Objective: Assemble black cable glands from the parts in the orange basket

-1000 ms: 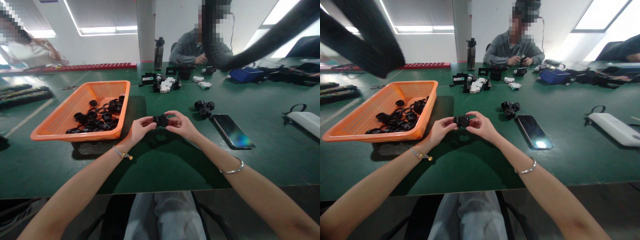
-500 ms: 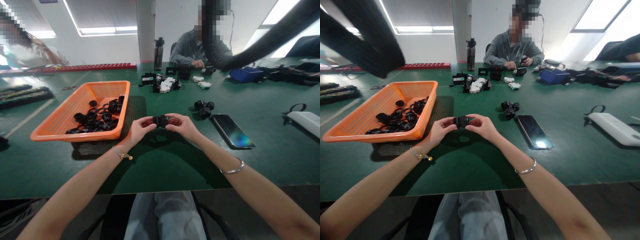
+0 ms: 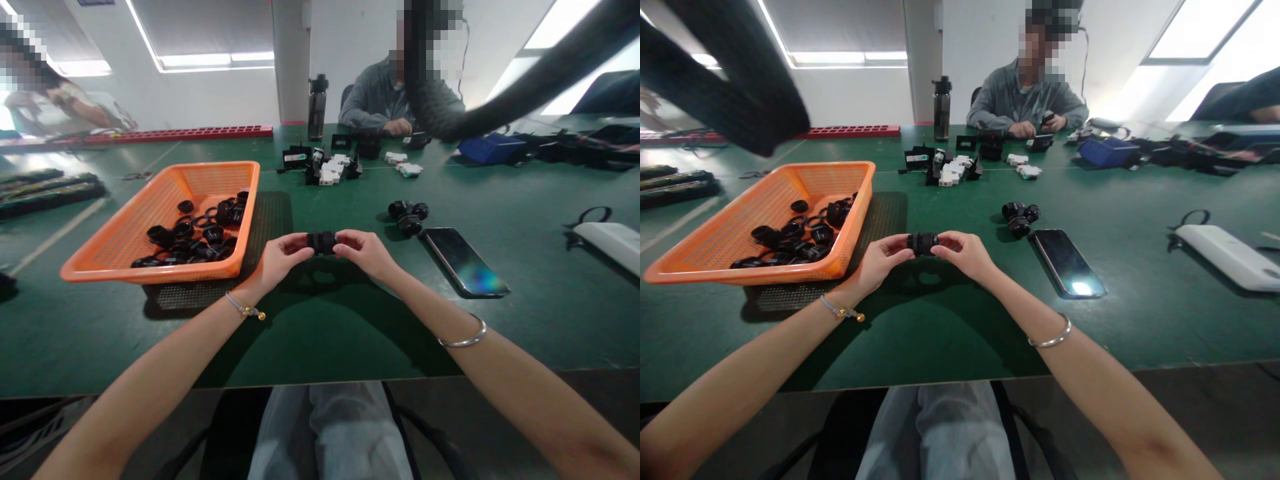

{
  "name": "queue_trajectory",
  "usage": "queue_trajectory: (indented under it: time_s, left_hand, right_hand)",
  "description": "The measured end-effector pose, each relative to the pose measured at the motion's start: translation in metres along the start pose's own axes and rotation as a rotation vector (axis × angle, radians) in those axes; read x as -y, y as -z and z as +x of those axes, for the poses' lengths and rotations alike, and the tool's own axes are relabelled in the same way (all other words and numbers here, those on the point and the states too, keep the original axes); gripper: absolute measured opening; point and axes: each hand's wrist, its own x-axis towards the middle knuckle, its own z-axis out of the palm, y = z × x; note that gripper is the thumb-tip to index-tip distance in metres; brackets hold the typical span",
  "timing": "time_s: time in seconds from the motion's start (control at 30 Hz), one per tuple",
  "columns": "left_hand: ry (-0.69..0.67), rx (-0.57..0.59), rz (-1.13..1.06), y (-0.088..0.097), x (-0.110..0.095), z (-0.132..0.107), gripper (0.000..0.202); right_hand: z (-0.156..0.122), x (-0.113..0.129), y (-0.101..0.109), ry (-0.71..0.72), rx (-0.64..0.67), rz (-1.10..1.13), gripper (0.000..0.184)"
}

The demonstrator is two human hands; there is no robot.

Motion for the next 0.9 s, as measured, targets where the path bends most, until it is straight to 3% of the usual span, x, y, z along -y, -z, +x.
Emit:
queue_trajectory:
  time_s: [0.2, 0.33, 0.5, 0.9]
  left_hand:
    - [-0.002, -0.009, -0.048, 0.000, 0.002, 0.002, 0.043]
    - [0.002, -0.027, -0.076, 0.000, 0.004, 0.004, 0.043]
    - [0.020, -0.049, -0.106, -0.001, 0.003, 0.003, 0.042]
    - [0.004, -0.027, -0.047, 0.001, 0.002, 0.002, 0.044]
  right_hand:
    - [0.000, 0.002, 0.004, 0.037, -0.014, -0.063, 0.041]
    - [-0.003, 0.009, 0.007, 0.151, -0.029, -0.086, 0.049]
    - [-0.006, 0.012, 0.008, 0.256, -0.004, -0.150, 0.038]
    - [-0.004, 0.011, 0.009, 0.220, -0.021, -0.197, 0.035]
